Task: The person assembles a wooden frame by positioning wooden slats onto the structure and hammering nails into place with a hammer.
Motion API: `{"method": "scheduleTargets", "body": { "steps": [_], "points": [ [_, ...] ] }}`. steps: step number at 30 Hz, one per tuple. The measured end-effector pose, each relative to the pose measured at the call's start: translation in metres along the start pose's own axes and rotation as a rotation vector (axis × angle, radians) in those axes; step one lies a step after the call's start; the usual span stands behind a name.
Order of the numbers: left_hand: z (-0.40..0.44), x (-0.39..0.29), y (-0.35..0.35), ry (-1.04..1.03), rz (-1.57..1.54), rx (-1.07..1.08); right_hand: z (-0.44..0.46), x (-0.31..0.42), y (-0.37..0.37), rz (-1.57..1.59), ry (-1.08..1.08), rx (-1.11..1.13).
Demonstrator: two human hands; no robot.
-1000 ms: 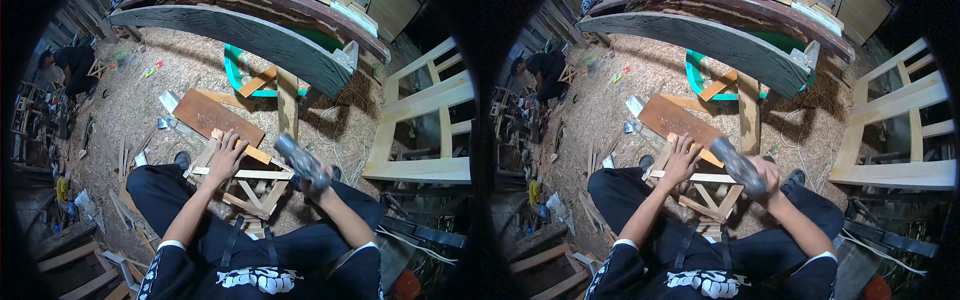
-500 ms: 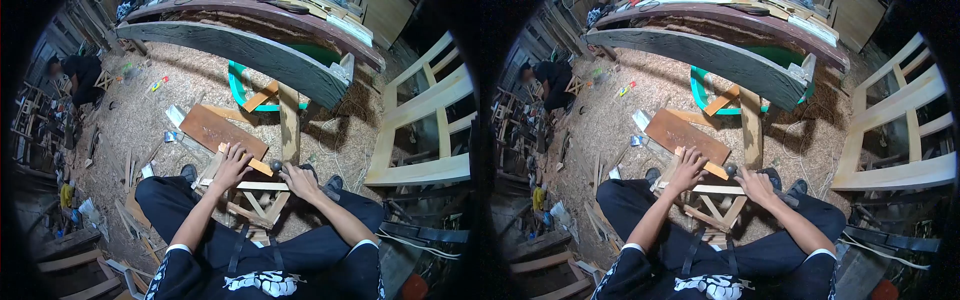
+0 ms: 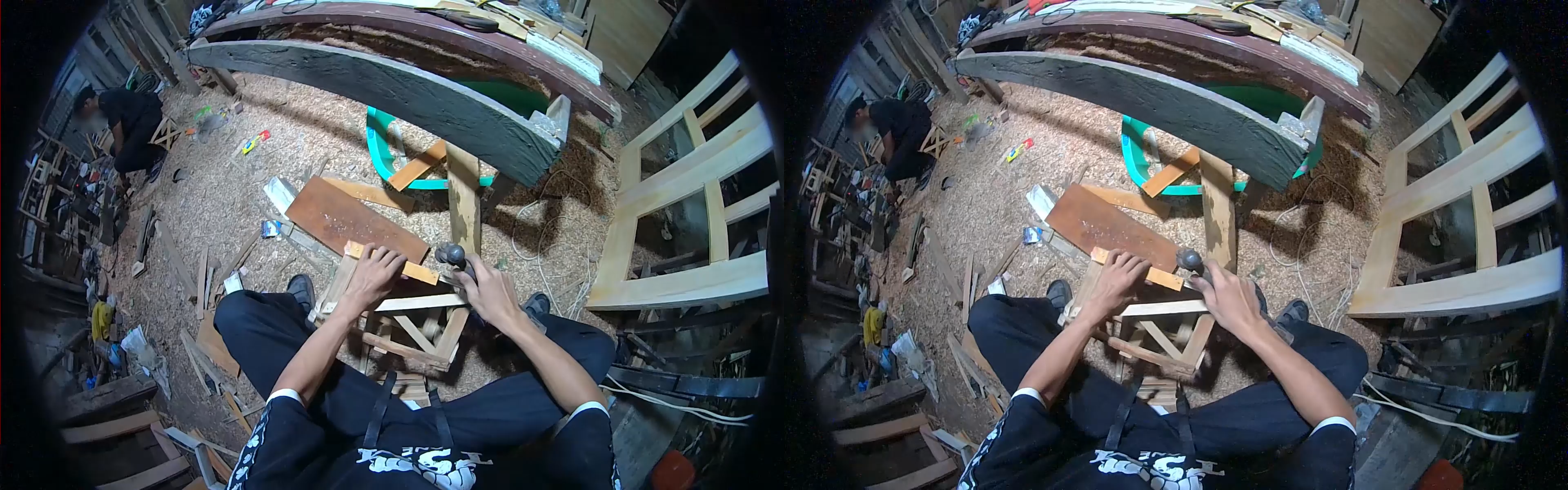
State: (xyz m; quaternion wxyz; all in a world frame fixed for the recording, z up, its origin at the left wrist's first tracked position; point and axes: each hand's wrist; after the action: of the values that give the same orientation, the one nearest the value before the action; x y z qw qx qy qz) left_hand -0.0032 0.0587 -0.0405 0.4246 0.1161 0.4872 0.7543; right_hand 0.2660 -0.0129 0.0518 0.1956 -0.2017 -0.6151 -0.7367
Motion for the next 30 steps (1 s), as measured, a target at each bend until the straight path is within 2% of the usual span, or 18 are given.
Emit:
{"method": "scheduleTargets", "body": {
  "steps": [3,5,10,13,16,18,19,21,23,25,26,29,30],
  "points": [
    [0.005,-0.008,0.007,0.022,0.054,-0.032,0.000,-0.001,0.005,0.019,0.034,-0.058],
    [0.009,-0.008,0.005,0.168,0.073,-0.173,0.002,0.004,0.010,0.054,0.019,-0.078],
    [0.024,0.015,-0.010,0.415,0.088,-0.278,0.006,0.004,0.003,0.004,0.033,-0.120],
    [0.026,0.027,-0.004,0.300,0.018,-0.293,0.005,0.001,-0.005,0.086,0.040,-0.168],
    [0.018,0.018,-0.001,0.326,-0.027,-0.215,0.005,0.001,-0.010,0.123,0.014,-0.177],
    [0.009,0.009,0.002,0.338,0.083,-0.067,0.007,0.004,-0.013,0.114,-0.074,-0.160],
    [0.007,0.009,0.002,0.345,0.086,-0.069,0.008,0.006,-0.017,0.114,-0.068,-0.154],
    [0.002,0.008,0.003,0.332,0.098,-0.102,0.011,0.010,-0.023,0.164,-0.097,-0.280],
    [-0.002,0.004,0.006,0.384,0.059,-0.056,0.016,0.008,-0.034,0.173,-0.112,-0.259],
    [-0.006,-0.001,0.009,0.379,0.017,-0.039,0.021,0.014,-0.047,0.268,0.015,-0.402],
    [-0.008,-0.003,0.010,0.368,0.011,-0.028,0.019,0.015,-0.050,0.167,0.021,-0.246],
    [-0.015,-0.001,0.013,0.355,0.028,-0.014,0.007,0.005,-0.079,-0.172,0.260,-0.145],
    [-0.016,-0.001,0.015,0.379,0.020,0.003,0.001,0.002,-0.089,-0.167,0.259,-0.147]
  ]
}}
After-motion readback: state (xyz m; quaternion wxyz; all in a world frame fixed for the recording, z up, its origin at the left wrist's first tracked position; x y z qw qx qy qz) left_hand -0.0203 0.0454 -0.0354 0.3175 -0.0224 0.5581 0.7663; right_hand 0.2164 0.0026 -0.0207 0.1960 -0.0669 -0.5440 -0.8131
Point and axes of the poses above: each hand's wrist, its own z-axis towards the middle knuckle, its own y-axis out of the back of the hand, x = y × z, and after that the axes turned 15 degrees about -x, right-handed
